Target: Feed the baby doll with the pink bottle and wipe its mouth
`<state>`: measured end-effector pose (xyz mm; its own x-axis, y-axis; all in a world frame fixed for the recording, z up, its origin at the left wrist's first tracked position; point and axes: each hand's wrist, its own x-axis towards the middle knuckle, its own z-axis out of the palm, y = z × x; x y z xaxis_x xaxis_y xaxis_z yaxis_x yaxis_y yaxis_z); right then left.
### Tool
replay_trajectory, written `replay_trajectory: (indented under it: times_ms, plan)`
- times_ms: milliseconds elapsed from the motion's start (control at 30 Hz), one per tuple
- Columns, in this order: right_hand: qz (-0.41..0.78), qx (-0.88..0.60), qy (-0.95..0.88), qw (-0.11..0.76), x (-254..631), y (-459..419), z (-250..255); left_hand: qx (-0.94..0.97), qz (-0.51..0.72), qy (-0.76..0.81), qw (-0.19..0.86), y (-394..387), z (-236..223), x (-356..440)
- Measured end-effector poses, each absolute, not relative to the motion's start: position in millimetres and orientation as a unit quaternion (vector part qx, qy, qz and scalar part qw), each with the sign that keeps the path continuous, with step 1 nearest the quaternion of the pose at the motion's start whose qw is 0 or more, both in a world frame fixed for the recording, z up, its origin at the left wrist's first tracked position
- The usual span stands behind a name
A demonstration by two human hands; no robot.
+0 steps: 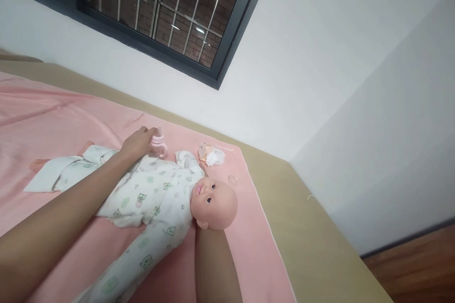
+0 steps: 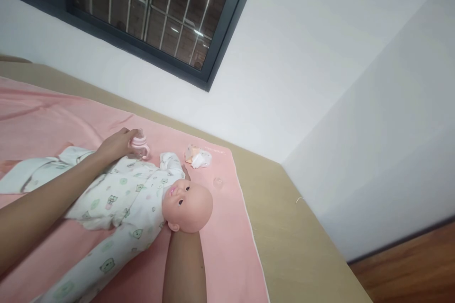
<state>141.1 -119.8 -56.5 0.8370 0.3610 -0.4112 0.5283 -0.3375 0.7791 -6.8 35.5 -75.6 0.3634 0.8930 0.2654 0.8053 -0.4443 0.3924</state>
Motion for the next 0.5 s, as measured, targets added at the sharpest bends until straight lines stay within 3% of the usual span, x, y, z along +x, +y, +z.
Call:
replay_trajectory:
  times_ms: [133, 300, 400, 500]
  plan:
    - [0.008, 0.911, 0.395, 0.121, 153, -105, -88, 0.813, 0.227, 0.528, 0.091, 38, -77, -6]
    - [-0.108, 0.890, 0.369, -0.243, 175, -83, -128, 0.808, 0.209, 0.542, 0.098, 33, -71, -6]
    - [-0.139, 0.864, 0.310, -0.372, 187, -70, -151, 0.805, 0.195, 0.553, 0.093, 30, -68, -5]
    - [-0.149, 0.863, 0.261, -0.407, 195, -60, -170, 0.806, 0.193, 0.550, 0.107, 32, -69, -5]
